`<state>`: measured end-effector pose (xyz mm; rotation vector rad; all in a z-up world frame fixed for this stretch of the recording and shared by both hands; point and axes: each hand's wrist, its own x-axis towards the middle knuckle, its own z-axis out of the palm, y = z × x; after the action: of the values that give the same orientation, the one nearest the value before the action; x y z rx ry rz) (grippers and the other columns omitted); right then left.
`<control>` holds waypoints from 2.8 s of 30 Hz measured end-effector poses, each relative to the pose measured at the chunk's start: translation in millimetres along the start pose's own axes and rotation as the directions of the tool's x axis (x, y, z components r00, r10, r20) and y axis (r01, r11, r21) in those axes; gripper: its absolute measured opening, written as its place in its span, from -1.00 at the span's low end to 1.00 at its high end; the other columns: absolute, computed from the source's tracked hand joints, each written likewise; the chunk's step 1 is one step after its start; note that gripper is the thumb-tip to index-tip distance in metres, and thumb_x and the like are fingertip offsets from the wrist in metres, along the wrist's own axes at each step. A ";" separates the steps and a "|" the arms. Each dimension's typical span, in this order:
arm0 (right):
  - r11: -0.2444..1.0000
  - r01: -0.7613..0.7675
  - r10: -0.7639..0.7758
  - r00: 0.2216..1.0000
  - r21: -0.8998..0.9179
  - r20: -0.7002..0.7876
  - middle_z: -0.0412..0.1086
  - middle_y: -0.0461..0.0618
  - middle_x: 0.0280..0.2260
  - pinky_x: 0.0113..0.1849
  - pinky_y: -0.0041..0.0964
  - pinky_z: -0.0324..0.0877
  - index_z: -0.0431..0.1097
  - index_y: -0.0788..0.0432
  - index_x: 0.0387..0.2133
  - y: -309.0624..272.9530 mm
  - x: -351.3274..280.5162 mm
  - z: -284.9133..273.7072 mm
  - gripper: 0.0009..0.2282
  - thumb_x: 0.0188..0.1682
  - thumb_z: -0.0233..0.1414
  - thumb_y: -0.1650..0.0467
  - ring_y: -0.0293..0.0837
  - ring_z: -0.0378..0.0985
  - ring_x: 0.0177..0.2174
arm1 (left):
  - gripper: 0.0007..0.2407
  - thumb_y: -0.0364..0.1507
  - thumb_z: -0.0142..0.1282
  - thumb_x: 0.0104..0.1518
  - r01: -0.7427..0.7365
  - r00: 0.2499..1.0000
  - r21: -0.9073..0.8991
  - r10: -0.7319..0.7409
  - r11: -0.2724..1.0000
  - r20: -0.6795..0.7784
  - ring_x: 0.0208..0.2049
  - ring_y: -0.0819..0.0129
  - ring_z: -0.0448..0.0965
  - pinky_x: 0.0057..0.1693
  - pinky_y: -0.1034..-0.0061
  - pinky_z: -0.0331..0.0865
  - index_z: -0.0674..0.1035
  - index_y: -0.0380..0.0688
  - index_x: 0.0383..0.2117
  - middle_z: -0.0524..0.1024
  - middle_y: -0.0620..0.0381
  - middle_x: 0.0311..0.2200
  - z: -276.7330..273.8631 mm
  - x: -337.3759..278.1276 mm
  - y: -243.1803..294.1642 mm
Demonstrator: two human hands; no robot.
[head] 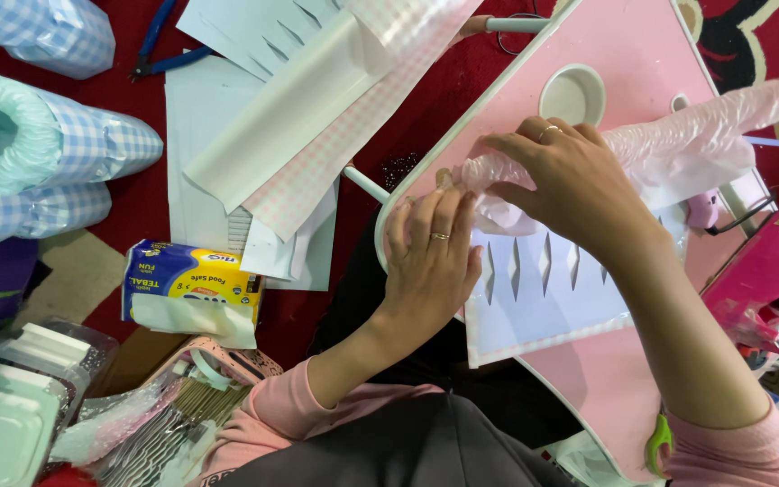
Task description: The person applies adhesive from a glue gun to a paper frame and attaches a ruffled pink lining, then wraps an outer patterned paper layer around the assembly to form a cylindrical flower package.
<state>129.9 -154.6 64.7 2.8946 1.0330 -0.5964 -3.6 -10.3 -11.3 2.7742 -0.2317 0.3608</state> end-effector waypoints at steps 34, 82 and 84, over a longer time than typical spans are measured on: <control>0.968 -0.211 0.230 0.962 -0.136 0.145 0.29 0.05 -0.18 0.00 0.01 0.26 0.19 0.10 -0.14 -3.5 36.6 23.1 -0.46 -0.31 0.35 0.28 0.08 0.37 -0.07 | -0.51 -0.28 0.06 0.07 -0.064 0.996 -0.150 0.053 0.987 -0.073 0.26 0.20 0.24 0.27 0.08 -0.04 0.44 -0.22 0.15 0.33 0.13 0.27 18.4 -0.6 -6.2; 0.774 -0.376 0.630 0.369 0.510 -0.683 0.33 0.12 -0.15 -0.06 -0.10 0.27 0.40 0.21 -0.07 133.6 -169.4 146.6 -0.78 0.20 0.15 0.30 0.12 0.39 -0.15 | -0.27 0.00 0.03 0.12 -0.349 0.917 -0.232 0.382 0.908 0.115 0.44 -0.12 -0.05 0.43 0.02 -0.24 0.23 -0.28 0.32 0.03 -0.29 0.39 51.3 -47.9 62.5; 0.803 -0.339 0.596 0.488 0.490 -0.638 0.35 0.22 -0.17 -0.06 0.04 0.27 0.41 0.25 -0.05 146.2 -155.7 147.0 -0.67 0.07 0.24 0.27 0.25 0.39 -0.16 | -0.25 0.03 0.02 0.10 -0.376 0.896 -0.225 0.415 0.899 0.160 0.45 -0.07 -0.08 0.44 0.04 -0.23 0.20 -0.24 0.34 -0.01 -0.22 0.42 49.1 -44.9 50.1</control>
<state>57.7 -383.6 -33.1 3.5275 -0.0025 0.6729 -45.7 -68.7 -53.2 2.5589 -0.8490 0.1357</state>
